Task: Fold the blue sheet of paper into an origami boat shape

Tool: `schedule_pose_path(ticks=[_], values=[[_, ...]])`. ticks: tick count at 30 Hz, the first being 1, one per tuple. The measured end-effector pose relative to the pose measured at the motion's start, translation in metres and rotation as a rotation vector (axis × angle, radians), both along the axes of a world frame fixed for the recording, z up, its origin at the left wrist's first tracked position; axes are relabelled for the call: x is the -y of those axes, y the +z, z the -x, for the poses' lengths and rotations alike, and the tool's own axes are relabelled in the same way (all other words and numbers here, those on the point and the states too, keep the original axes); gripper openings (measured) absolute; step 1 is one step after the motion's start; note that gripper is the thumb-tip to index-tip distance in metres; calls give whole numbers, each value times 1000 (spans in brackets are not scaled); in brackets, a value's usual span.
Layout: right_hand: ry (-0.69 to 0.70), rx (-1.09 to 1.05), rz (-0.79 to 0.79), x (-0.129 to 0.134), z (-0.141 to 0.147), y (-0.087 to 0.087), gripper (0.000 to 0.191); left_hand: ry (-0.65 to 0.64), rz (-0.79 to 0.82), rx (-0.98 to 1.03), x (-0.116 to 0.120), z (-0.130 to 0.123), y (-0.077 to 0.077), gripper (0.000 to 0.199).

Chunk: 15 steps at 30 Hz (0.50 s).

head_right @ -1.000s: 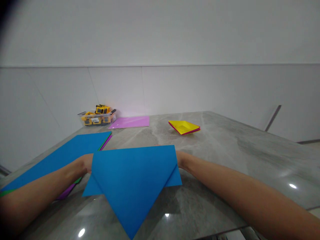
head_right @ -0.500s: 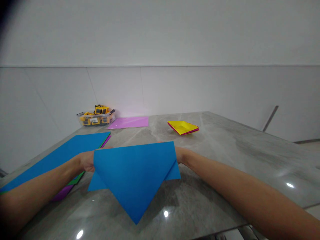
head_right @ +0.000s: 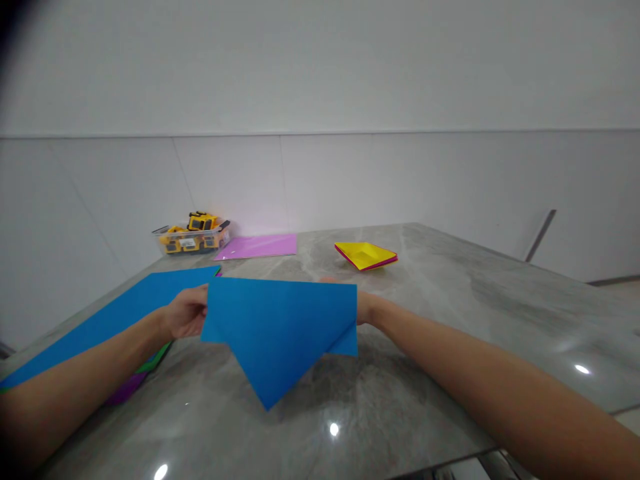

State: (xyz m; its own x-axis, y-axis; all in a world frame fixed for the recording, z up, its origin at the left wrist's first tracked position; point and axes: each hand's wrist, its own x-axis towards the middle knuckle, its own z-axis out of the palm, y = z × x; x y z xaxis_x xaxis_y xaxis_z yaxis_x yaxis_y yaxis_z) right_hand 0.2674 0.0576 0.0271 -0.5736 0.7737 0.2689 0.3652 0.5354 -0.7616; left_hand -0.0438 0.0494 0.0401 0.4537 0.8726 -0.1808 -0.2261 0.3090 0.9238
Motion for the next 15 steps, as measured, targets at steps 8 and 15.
schedule_pose_path(ticks=[8, 15], values=[[-208, 39, -379, -14, 6, 0, 32, 59, 13, 28, 0, -34, -17, 40], [-140, 316, -1000, 0, 12, 7, 37, 23, 148, 123, 1, -30, -22, 47]])
